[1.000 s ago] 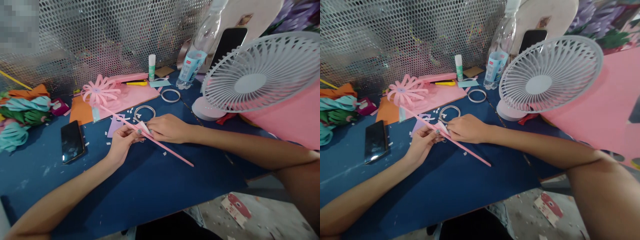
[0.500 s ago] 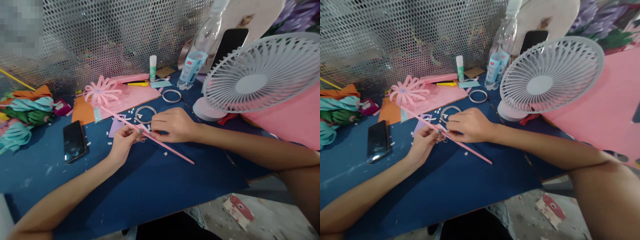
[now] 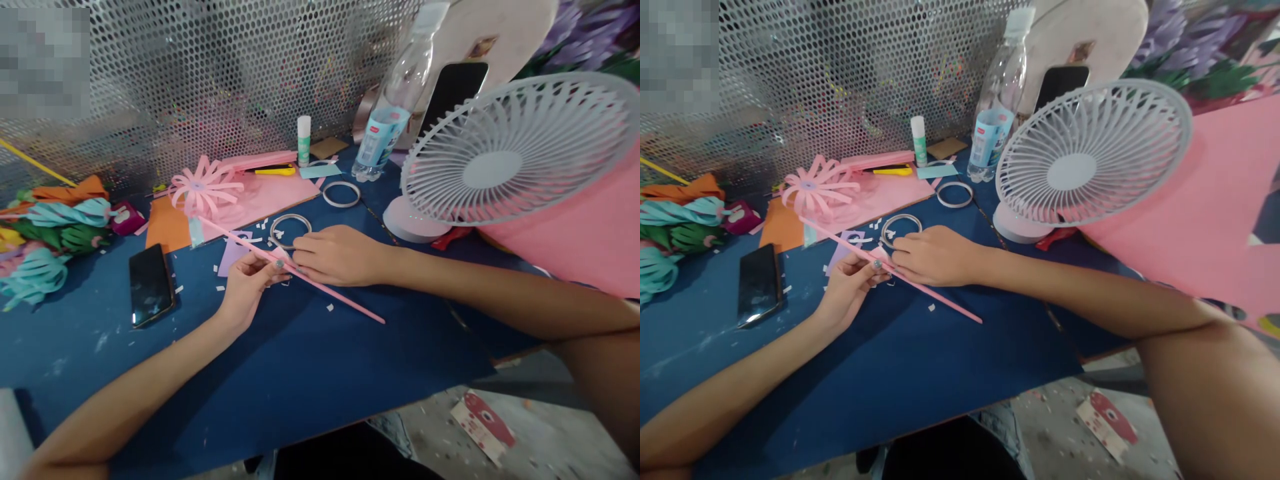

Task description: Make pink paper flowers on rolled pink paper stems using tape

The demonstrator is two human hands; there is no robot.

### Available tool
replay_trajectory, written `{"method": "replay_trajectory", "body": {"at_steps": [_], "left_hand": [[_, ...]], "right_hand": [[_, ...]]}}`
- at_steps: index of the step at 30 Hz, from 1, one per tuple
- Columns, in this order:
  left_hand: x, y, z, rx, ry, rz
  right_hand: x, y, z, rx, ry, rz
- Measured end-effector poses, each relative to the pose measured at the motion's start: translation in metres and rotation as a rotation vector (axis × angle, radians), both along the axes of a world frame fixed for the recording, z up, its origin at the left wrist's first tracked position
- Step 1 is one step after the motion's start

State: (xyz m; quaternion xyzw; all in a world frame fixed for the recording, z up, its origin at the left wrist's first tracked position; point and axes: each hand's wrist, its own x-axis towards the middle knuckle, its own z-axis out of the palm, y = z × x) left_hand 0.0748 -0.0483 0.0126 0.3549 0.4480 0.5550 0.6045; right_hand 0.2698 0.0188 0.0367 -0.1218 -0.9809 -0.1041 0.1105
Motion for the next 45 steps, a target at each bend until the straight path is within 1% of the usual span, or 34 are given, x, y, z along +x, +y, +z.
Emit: {"method": "replay_trajectory", "body": {"at_steps": [8, 14, 20, 23, 28, 34, 38, 40, 42, 45], "left_hand": [[0.001, -0.001, 0.002, 0.001, 0.010, -0.016], [0.000, -0.001, 0.001, -0.004, 0.034, -0.034], [-0.002, -0.001, -0.001, -0.001, 0.037, -0.045], [-0.002, 0.000, -0.002, -0.003, 0.029, -0.042], [-0.002, 0.001, -0.001, 0.006, 0.019, -0.051], [-0.001, 0.000, 0.000, 0.003, 0.036, -0.045], [-0.002, 0.000, 0.000, 0.006, 0.032, -0.059], [-0.002, 0.000, 0.000, 0.010, 0.031, -0.068], [-0.002, 0.001, -0.001, 0.013, 0.029, -0.072], [-0.002, 0.001, -0.003, 0.016, 0.029, -0.072]], "right_hand": [[-0.001, 0.003, -0.001, -0.235, 0.002, -0.013], [-0.001, 0.004, -0.002, -0.256, 0.007, 0.033], [-0.001, 0.003, 0.000, -0.369, 0.043, 0.013], [0.000, 0.004, 0.000, -0.343, 0.064, 0.012], [0.000, 0.005, 0.000, -0.260, 0.063, 0.066], [-0.001, 0.004, -0.002, -0.134, 0.050, 0.037], [0.000, 0.005, -0.004, -0.016, 0.140, 0.042], [0.001, 0.007, -0.004, 0.018, 0.212, 0.029], [0.002, 0.011, -0.004, -0.007, 0.293, -0.013], [0.004, 0.018, -0.005, -0.163, 0.440, -0.118]]}}
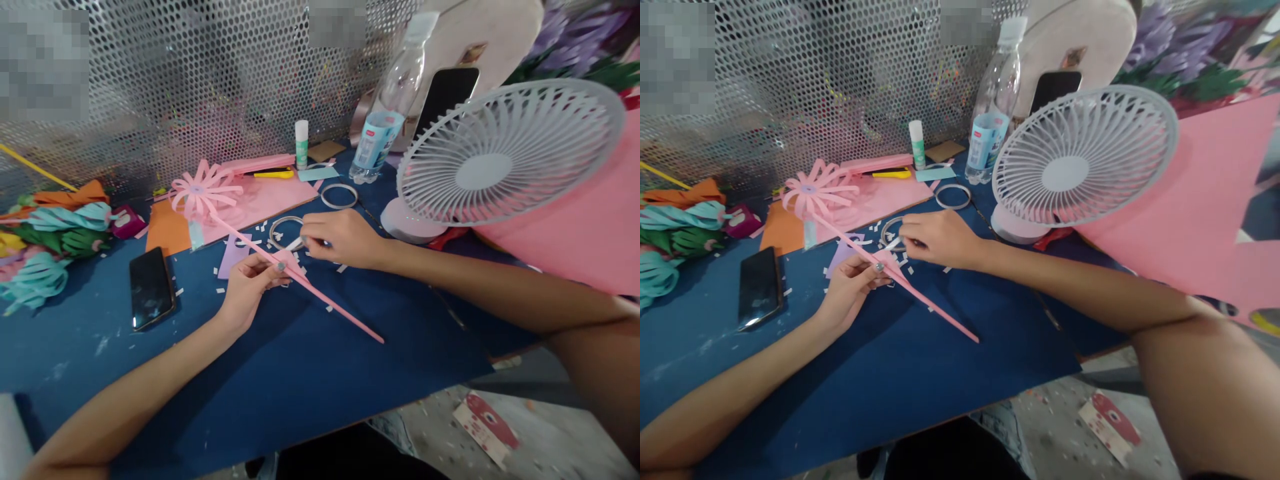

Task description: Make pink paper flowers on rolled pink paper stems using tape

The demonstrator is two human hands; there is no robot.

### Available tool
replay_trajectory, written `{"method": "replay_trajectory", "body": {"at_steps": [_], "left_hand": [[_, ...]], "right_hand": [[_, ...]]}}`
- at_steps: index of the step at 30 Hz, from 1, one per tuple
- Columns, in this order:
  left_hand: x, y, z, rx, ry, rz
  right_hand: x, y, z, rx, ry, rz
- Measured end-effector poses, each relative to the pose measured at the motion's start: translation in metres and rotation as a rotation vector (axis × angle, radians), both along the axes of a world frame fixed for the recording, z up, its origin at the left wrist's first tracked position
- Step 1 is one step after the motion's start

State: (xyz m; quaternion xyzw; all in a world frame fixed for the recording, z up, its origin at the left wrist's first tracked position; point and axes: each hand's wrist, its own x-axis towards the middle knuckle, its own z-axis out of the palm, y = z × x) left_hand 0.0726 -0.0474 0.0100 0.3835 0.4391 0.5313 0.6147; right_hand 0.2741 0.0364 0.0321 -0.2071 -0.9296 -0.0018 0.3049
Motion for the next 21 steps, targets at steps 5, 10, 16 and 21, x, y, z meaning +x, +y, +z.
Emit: {"method": "replay_trajectory", "body": {"at_steps": [5, 10, 16, 21], "left_hand": [[0.000, -0.001, 0.001, -0.003, 0.007, 0.006], [0.001, 0.000, 0.003, -0.014, -0.008, 0.016], [0.001, 0.000, 0.002, -0.014, -0.019, 0.021], [0.000, 0.000, 0.001, 0.011, -0.025, -0.008]], "right_hand": [[0.002, 0.012, -0.002, -0.344, 0.253, -0.025], [0.001, 0.016, -0.011, -0.458, 0.121, -0.009], [-0.002, 0.014, -0.020, -0.463, 0.126, 0.023], [-0.005, 0.008, -0.018, -0.481, 0.137, 0.083]]}}
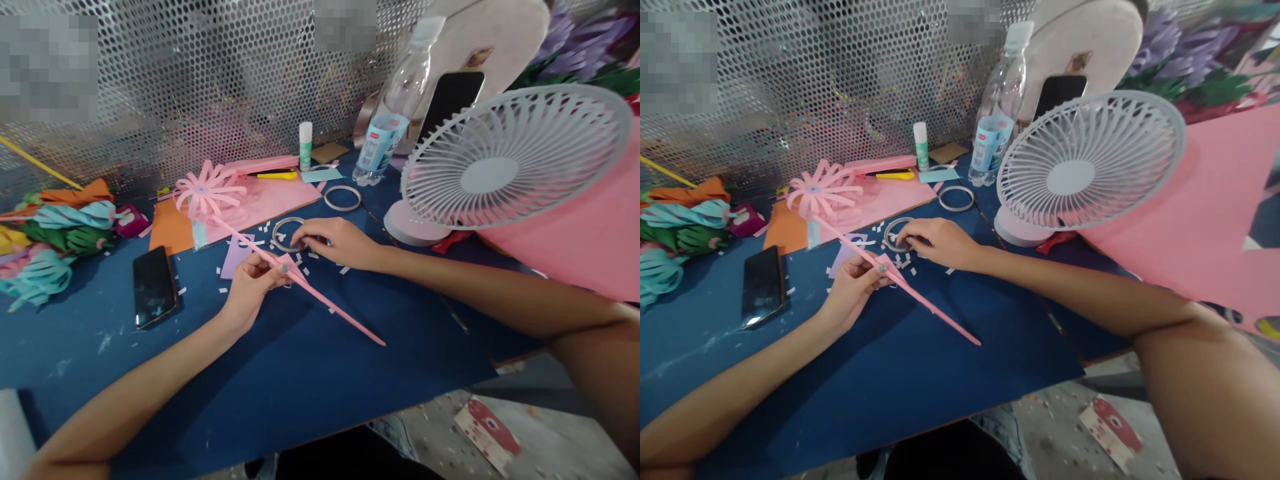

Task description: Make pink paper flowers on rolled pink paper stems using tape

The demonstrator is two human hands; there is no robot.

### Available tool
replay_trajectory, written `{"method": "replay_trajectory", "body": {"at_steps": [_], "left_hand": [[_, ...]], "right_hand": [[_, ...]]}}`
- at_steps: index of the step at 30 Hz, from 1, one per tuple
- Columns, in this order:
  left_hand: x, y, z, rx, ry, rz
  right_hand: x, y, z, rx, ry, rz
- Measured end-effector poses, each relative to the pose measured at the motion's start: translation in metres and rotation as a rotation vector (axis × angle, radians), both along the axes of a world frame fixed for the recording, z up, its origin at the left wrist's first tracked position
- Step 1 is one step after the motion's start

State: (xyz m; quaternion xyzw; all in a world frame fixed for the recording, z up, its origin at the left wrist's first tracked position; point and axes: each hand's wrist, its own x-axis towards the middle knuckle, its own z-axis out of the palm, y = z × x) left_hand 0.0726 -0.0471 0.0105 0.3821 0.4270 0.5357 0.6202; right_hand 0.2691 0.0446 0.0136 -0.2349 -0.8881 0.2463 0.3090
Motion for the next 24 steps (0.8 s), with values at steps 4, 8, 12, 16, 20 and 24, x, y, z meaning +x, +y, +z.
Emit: {"method": "replay_trajectory", "body": {"at_steps": [4, 8, 12, 16, 20, 24], "left_hand": [[-0.001, 0.000, 0.000, 0.003, 0.000, -0.046], [-0.002, 0.000, 0.002, -0.005, -0.005, -0.054], [-0.001, 0.000, 0.001, 0.021, -0.024, -0.036], [0.002, 0.000, -0.001, 0.074, -0.034, 0.092], [0.003, 0.000, -0.001, 0.086, -0.019, 0.139], [0.000, 0.002, 0.002, 0.074, -0.023, 0.115]], "right_hand": [[-0.001, 0.000, -0.004, -0.015, -0.049, 0.054], [-0.002, 0.003, -0.010, -0.061, -0.072, 0.076], [-0.002, -0.001, -0.006, -0.164, -0.043, 0.123], [-0.003, -0.013, 0.004, -0.377, -0.049, 0.303], [-0.005, -0.023, 0.008, -0.381, -0.210, 0.307], [-0.006, -0.026, 0.005, -0.398, -0.206, 0.266]]}}
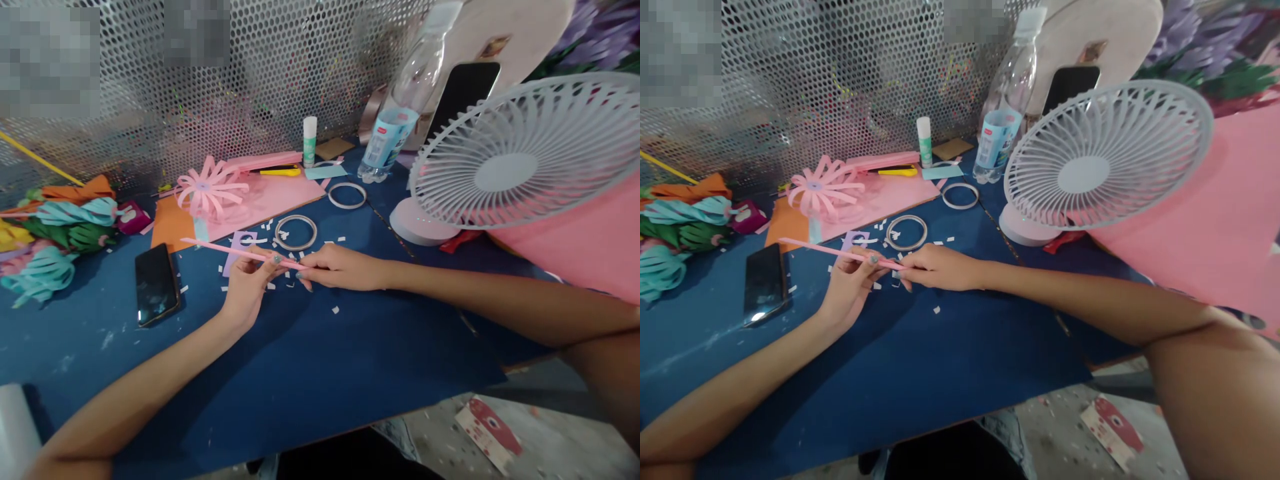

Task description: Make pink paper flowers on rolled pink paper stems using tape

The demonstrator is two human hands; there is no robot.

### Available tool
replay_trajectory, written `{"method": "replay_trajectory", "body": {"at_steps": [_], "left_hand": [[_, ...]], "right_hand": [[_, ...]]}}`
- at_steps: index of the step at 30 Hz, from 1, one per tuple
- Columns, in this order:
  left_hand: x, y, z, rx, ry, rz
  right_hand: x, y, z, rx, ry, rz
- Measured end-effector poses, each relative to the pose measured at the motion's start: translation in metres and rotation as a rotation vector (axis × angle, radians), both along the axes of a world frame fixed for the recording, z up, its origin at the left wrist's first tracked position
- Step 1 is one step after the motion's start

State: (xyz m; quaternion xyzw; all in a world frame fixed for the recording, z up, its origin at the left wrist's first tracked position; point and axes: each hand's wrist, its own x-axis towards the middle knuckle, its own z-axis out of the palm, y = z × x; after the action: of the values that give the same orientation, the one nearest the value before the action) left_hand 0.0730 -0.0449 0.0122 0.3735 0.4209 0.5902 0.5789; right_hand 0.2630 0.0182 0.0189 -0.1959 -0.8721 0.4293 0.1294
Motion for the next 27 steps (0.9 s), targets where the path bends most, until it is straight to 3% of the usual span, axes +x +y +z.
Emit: {"method": "replay_trajectory", "body": {"at_steps": [6, 11, 20, 27], "left_hand": [[-0.003, 0.003, 0.000, -0.027, -0.033, -0.034], [-0.003, 0.002, 0.005, 0.018, -0.022, -0.054], [-0.006, 0.004, 0.005, 0.053, -0.012, -0.127], [-0.003, 0.003, 0.010, 0.058, 0.018, -0.085]], "right_hand": [[-0.003, -0.004, -0.005, -0.513, 0.131, 0.026], [-0.006, -0.004, -0.007, -0.952, 0.279, 0.187], [-0.003, -0.003, -0.007, -1.332, 0.341, 0.248], [-0.003, 0.002, -0.023, -1.679, 0.359, 0.537]]}}
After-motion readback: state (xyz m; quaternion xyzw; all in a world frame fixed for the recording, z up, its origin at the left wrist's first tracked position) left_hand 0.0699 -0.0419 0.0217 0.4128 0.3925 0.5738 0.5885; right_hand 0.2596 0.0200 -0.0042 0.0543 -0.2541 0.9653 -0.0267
